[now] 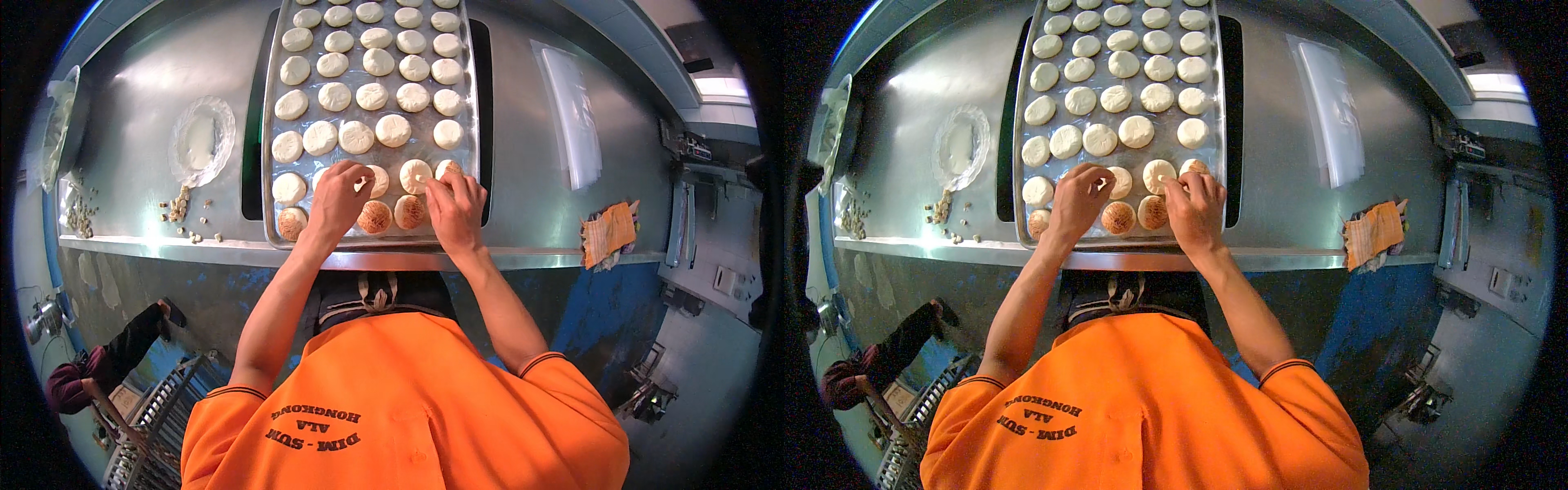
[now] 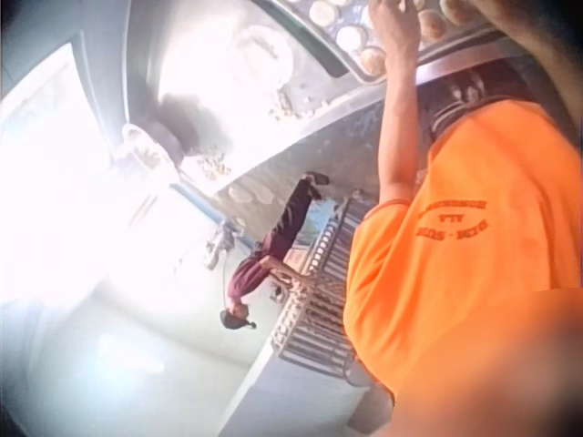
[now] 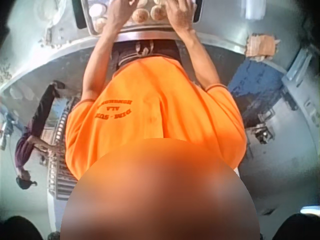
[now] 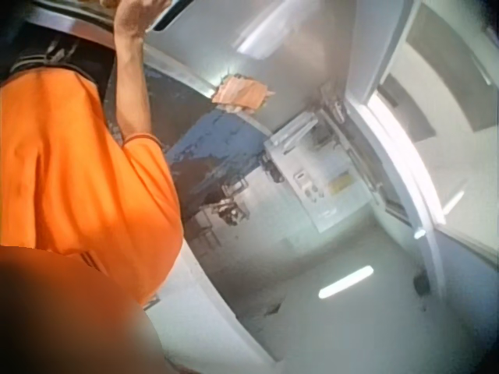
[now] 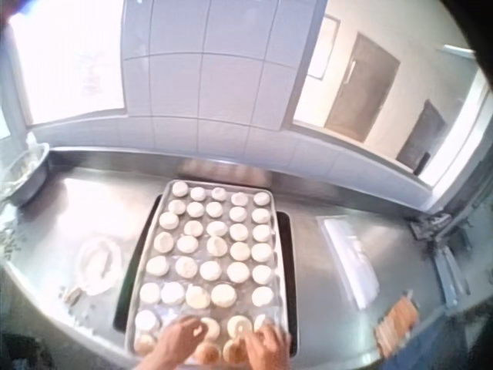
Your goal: The person repeatedly picks small dough pieces and fillings from a stainless steel counter, wraps the fillings into the dough, and places the formed dumplings onto a metal tray. The process continues across multiple rows until the tray is filled with prepared dumplings.
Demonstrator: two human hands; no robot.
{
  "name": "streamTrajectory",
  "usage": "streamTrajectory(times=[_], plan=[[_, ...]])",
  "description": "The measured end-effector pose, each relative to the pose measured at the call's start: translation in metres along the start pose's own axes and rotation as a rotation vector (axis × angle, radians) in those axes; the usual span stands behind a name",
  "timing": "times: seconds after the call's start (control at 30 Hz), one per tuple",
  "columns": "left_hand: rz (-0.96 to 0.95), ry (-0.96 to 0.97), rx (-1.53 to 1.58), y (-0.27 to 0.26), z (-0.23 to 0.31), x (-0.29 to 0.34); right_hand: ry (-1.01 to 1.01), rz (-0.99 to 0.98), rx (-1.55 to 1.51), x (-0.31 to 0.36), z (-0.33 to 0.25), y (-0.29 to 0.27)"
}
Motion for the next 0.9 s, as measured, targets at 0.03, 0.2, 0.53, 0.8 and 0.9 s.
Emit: streamTrajectory(times=[0.03, 0.2, 0.53, 0.8, 0.9], plan=[[0.002, 0.040, -0.016, 0.004, 0.001, -0.001, 0.004, -0.011, -0.020, 0.001, 0.001, -0.004], [-0.094, 0.103, -0.221, 0.025, -0.007, -0.003, 0.046, -0.024, -0.043, 0.004, 0.008, -0.011], [-0.046, 0.040, -0.299, 0.006, 0.006, 0.001, 0.058, -0.159, -0.025, -0.025, -0.006, 0.015], [-0.134, 0.127, -0.508, 0.035, 0.013, -0.012, 0.146, -0.492, 0.076, -0.045, 0.000, 0.060], [-0.129, -0.001, -0.272, 0.021, 0.005, -0.016, 0.189, -0.385, -0.101, -0.047, 0.008, 0.045]])
Point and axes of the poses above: each hand's wrist, its own x-axis away from the middle knuckle, its own y-axis out of the palm, z = x × y, the point moved 9 cm from there along -x, towards the middle knuckle, and after that the axes turned 4 degrees about z, right-handed, at the moved point
